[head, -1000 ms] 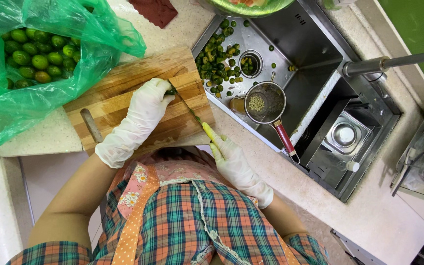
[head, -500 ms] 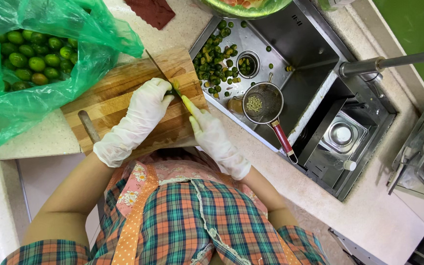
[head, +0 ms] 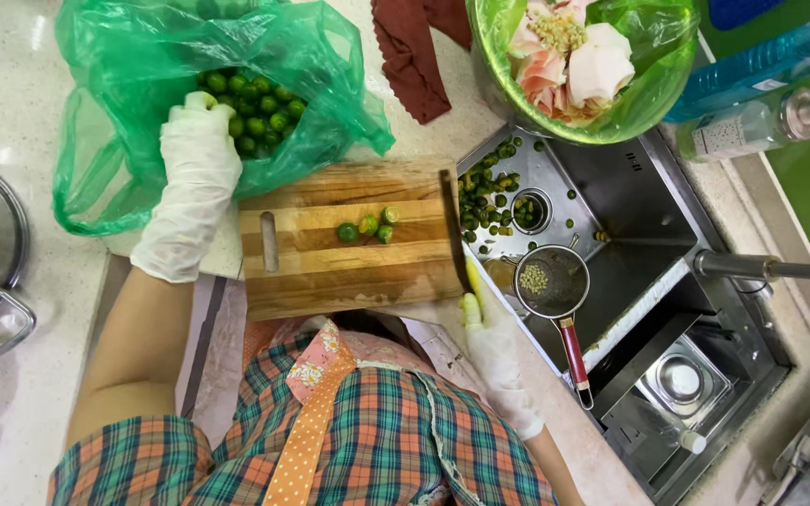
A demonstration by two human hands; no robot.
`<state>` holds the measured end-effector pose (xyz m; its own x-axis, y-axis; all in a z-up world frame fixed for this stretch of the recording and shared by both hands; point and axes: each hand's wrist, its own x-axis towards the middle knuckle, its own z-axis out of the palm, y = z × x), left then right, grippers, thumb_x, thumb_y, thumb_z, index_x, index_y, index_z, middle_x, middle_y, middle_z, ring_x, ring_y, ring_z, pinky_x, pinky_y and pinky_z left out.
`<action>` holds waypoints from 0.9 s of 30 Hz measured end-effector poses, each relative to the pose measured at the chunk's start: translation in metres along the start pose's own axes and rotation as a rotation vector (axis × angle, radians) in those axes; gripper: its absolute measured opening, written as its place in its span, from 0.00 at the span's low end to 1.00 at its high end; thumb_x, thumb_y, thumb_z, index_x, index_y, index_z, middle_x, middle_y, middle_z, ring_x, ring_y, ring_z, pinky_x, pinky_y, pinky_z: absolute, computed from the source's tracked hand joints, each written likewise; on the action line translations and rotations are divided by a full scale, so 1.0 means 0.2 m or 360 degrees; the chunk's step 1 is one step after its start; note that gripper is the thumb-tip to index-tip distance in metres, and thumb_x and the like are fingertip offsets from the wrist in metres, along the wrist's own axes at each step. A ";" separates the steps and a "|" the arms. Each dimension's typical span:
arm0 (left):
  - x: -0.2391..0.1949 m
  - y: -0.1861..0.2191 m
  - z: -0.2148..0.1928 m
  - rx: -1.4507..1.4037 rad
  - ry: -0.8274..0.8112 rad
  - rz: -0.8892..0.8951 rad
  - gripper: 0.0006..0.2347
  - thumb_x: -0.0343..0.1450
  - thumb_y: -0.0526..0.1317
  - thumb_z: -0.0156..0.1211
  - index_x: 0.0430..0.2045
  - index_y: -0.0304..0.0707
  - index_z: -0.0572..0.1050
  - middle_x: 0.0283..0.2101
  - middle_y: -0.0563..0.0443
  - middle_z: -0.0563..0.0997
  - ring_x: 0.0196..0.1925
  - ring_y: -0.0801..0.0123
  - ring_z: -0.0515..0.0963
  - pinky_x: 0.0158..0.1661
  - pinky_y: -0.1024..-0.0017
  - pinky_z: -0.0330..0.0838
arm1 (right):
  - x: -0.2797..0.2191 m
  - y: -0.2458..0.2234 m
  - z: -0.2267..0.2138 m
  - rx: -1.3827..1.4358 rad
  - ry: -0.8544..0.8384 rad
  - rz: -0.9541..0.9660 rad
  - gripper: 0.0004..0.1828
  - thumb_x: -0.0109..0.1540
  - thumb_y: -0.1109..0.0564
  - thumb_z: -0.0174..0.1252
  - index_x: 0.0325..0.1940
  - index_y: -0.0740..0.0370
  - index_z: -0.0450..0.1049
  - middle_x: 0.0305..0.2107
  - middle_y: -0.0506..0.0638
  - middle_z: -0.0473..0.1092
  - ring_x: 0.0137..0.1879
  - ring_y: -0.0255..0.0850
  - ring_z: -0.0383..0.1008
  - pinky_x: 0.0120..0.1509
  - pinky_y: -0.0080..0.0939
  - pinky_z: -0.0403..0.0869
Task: The person cuts small green citrus fruits in half on a wooden cutting board using a knife. They then squeeze the juice from each half into a small strainer held over the sink, discarding the spent peels into the sink basin.
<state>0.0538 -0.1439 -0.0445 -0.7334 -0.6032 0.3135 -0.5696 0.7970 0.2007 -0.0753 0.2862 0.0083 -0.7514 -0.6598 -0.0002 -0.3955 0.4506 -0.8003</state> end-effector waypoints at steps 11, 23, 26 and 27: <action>0.05 -0.06 0.12 0.0211 -0.0501 0.0068 0.13 0.70 0.40 0.69 0.44 0.37 0.77 0.39 0.39 0.80 0.38 0.46 0.81 0.36 0.53 0.74 | 0.03 -0.06 0.19 -0.0165 -0.0337 0.0086 0.29 0.68 0.60 0.53 0.75 0.50 0.64 0.41 0.61 0.75 0.44 0.51 0.77 0.51 0.46 0.75; -0.17 0.93 -0.02 -0.1249 -0.0380 0.0484 0.16 0.67 0.30 0.66 0.49 0.37 0.77 0.45 0.39 0.79 0.48 0.45 0.78 0.49 0.57 0.73 | -0.08 0.02 0.04 0.0166 0.0016 0.0012 0.28 0.70 0.64 0.52 0.75 0.54 0.64 0.51 0.60 0.77 0.49 0.42 0.78 0.55 0.36 0.74; -0.22 1.03 0.15 -0.0858 -0.0539 0.0543 0.14 0.63 0.36 0.71 0.41 0.36 0.76 0.38 0.42 0.80 0.43 0.47 0.78 0.44 0.53 0.71 | -0.11 0.01 0.02 0.0049 0.0001 -0.0011 0.29 0.70 0.64 0.53 0.76 0.53 0.63 0.48 0.62 0.75 0.48 0.50 0.77 0.53 0.41 0.74; -0.24 1.03 0.19 -0.0850 -0.0491 0.0581 0.13 0.64 0.37 0.71 0.39 0.37 0.76 0.38 0.43 0.80 0.42 0.47 0.78 0.44 0.54 0.71 | -0.12 0.01 0.01 0.0003 -0.0062 0.0111 0.29 0.69 0.63 0.54 0.75 0.52 0.64 0.43 0.61 0.75 0.42 0.50 0.76 0.48 0.42 0.74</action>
<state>-0.0431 0.0478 -0.0528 -0.9590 -0.2134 0.1864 -0.0664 0.8087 0.5845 -0.0572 0.3010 0.0054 -0.7560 -0.6497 -0.0790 -0.3421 0.4951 -0.7987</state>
